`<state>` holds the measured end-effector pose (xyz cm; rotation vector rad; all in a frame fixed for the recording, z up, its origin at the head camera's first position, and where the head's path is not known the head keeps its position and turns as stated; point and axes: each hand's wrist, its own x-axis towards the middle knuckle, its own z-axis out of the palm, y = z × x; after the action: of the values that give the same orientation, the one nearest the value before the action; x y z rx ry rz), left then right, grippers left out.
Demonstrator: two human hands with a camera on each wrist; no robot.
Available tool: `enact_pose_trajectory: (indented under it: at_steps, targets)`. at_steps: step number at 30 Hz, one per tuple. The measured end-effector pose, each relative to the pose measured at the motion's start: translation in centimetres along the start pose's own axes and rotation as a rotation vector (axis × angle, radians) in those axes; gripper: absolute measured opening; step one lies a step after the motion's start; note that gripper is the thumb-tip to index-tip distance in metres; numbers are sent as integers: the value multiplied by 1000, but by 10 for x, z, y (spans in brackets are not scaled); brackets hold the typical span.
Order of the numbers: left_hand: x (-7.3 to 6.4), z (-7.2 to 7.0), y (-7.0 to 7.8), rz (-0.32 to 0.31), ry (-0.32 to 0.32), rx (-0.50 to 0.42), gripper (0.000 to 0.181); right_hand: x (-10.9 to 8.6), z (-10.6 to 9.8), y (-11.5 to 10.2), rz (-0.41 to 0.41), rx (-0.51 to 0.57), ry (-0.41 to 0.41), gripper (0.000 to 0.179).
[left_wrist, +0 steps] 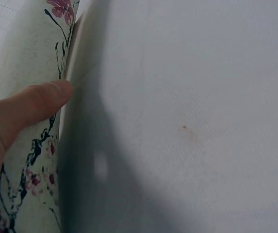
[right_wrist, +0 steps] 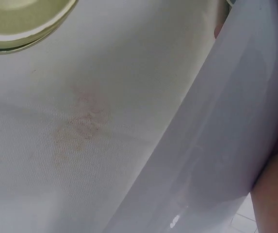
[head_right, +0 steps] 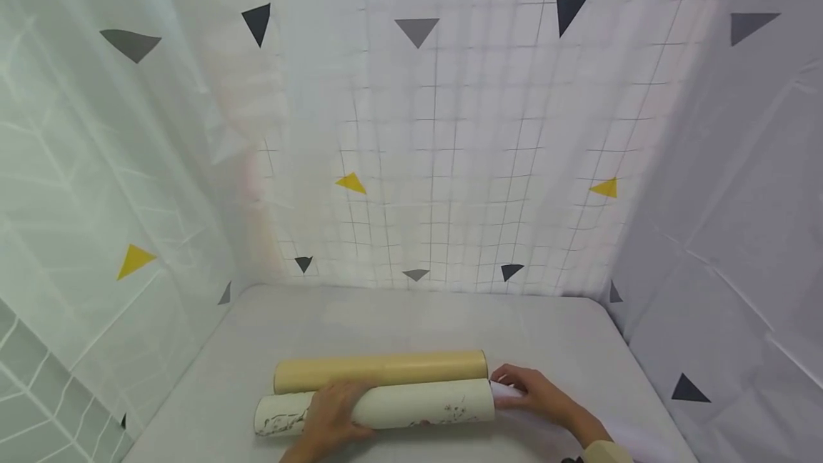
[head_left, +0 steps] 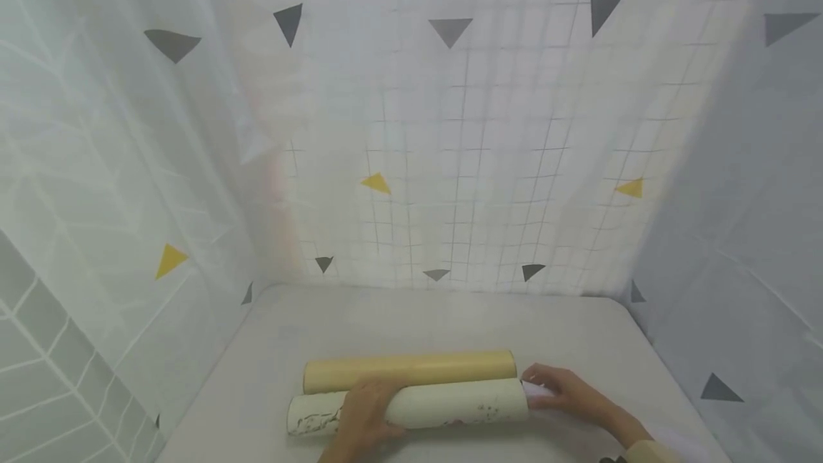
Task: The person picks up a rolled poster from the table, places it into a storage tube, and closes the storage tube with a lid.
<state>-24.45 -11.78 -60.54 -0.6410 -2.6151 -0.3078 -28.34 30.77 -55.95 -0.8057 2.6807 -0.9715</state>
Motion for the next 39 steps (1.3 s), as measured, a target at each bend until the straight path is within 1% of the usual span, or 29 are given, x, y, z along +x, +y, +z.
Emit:
enact_pose_trajectory:
  at_steps: [5, 8, 10, 13, 17, 20, 24, 26, 29, 32, 34, 36, 39]
  targets:
    - [-1, 1, 0, -7, 14, -13, 75, -1, 0, -3, 5, 18, -43, 31]
    - [0, 0, 0, -17, 11, -22, 75, -1, 1, -5, 10, 49, -89, 34]
    - [0, 0, 0, -21, 4, -28, 76, -2, 1, -6, 10, 52, -103, 36]
    - [0, 1, -1, -21, -2, -35, 76, -1, 3, -5, -19, 32, -89, 37]
    - [0, 4, -2, -7, 12, -31, 77, 1, 4, -2, -46, 7, -34, 34]
    - [1, 6, -1, 1, 21, -29, 78, 3, 5, -2, -6, 37, -32, 33]
    - [2, 6, 0, -3, 11, -35, 77, 3, 3, -4, 62, 75, -57, 35]
    - [2, 5, 0, 0, 8, -38, 78, 2, 2, -4, 71, 94, -74, 35]
    - [1, 6, -1, 20, 23, -35, 80, 0, 4, -3, 56, 124, -94, 34]
    - [-2, 7, -2, 41, 43, -32, 80, 0, 9, -1, 11, 148, -83, 33]
    - [-2, 9, -3, 56, 57, -36, 79, -1, 11, 1, -3, 156, -74, 34]
    - [-3, 12, -3, 71, 68, -33, 78, -1, 13, 4, -6, 159, -67, 34]
    - [-4, 15, -4, 77, 81, -22, 79, -5, 14, 8, -8, 156, -71, 32]
